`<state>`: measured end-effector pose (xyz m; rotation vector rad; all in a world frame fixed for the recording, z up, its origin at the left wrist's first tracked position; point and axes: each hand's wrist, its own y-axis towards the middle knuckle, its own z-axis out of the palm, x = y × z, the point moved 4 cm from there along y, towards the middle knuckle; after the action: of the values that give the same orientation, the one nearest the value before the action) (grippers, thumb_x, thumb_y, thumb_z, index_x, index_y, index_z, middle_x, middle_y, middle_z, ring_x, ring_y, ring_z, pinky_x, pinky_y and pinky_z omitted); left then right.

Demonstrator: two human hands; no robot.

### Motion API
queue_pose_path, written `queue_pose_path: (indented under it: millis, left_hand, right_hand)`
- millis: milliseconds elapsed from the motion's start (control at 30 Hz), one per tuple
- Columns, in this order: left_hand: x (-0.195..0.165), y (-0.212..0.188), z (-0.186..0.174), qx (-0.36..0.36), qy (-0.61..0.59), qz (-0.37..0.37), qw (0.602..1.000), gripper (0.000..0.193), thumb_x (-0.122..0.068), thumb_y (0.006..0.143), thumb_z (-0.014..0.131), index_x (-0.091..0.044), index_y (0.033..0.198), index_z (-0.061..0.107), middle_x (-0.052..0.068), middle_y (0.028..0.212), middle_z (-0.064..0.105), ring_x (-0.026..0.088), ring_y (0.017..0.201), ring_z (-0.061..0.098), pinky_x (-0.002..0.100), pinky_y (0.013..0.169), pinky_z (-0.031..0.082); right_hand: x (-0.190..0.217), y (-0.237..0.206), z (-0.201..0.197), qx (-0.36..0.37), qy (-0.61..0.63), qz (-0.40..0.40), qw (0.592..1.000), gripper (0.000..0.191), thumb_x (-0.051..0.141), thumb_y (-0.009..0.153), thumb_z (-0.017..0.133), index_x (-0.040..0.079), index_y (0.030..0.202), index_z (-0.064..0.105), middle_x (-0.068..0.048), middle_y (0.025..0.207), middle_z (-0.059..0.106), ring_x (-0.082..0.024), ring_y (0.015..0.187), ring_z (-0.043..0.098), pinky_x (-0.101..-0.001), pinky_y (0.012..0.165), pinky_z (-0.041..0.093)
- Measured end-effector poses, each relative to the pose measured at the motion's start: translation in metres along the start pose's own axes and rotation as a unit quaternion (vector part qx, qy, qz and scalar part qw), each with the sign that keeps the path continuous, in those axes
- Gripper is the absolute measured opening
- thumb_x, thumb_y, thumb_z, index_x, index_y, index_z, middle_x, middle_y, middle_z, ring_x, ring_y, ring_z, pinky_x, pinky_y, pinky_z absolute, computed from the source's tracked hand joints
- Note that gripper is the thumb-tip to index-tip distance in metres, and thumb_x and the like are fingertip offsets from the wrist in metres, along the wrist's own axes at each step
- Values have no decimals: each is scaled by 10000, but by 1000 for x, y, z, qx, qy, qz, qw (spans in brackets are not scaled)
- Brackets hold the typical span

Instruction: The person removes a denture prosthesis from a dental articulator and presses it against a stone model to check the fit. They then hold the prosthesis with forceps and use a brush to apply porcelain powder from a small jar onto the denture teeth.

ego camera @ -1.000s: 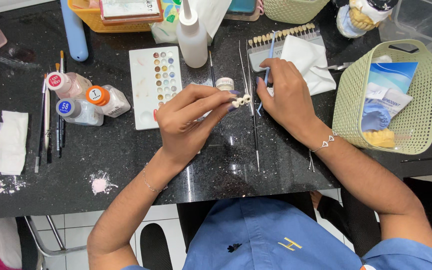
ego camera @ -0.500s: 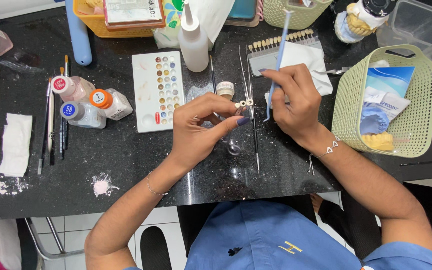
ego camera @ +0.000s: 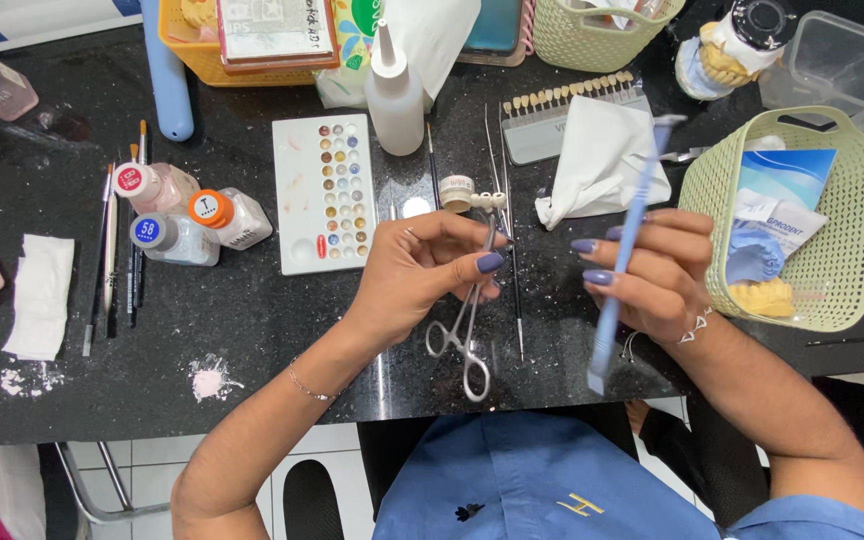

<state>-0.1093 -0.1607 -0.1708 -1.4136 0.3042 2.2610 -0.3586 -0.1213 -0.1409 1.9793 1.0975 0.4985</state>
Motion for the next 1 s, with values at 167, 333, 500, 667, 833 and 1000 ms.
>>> queue_pose_path:
  millis: [167,333,500,667,833,1000]
  left_hand:
    - [5,-1,5,49,1,-79,996,292,-91,943,733,64,1188,697,147,954,781,190,754,780,245,601,619]
    - [-1,-4,3,60,-20,-62,996,291,-98,987,697,77,1220,686,170,979,762,223,787,780,289,646,647]
    - [-20,-11,-19,42,-92,33,994,290,-123,1048,657,79,1256,665,189,1012,746,271,861,782,348,754,670]
    - [-21,-10,-33,18,-132,83,988,272,-119,1078,642,92,1248,655,190,972,726,270,819,767,349,725,655]
    - [-19,-12,-36,25,-168,93,981,282,-127,1082,648,99,1250,657,208,970,720,274,809,766,352,706,657]
    - [-19,-12,-38,24,-200,84,976,283,-115,1082,653,109,1257,655,214,986,713,277,802,763,351,703,653]
  right_hand:
    - [2,-25,-15,-127,-55,-85,987,330,67,973,727,183,1195,513,57,987,651,-167,944,583,-371,838,496]
    - [6,-16,-17,-123,-60,-65,988,288,95,993,718,199,1159,507,51,978,608,-165,933,581,-382,856,485]
    - [10,-1,-5,-50,21,42,998,217,202,1023,682,183,1127,493,17,1000,635,-212,942,588,-414,881,504]
    - [4,0,15,-43,143,182,972,202,214,1042,617,104,1150,487,-60,1005,692,-237,978,620,-350,844,519]
    - [4,5,39,-40,271,237,932,161,109,1050,667,32,1115,542,-119,1007,725,-212,983,671,-290,808,554]
    - [0,9,56,-40,297,276,913,121,86,1033,698,-13,1026,629,-161,992,713,-187,888,716,-267,735,579]
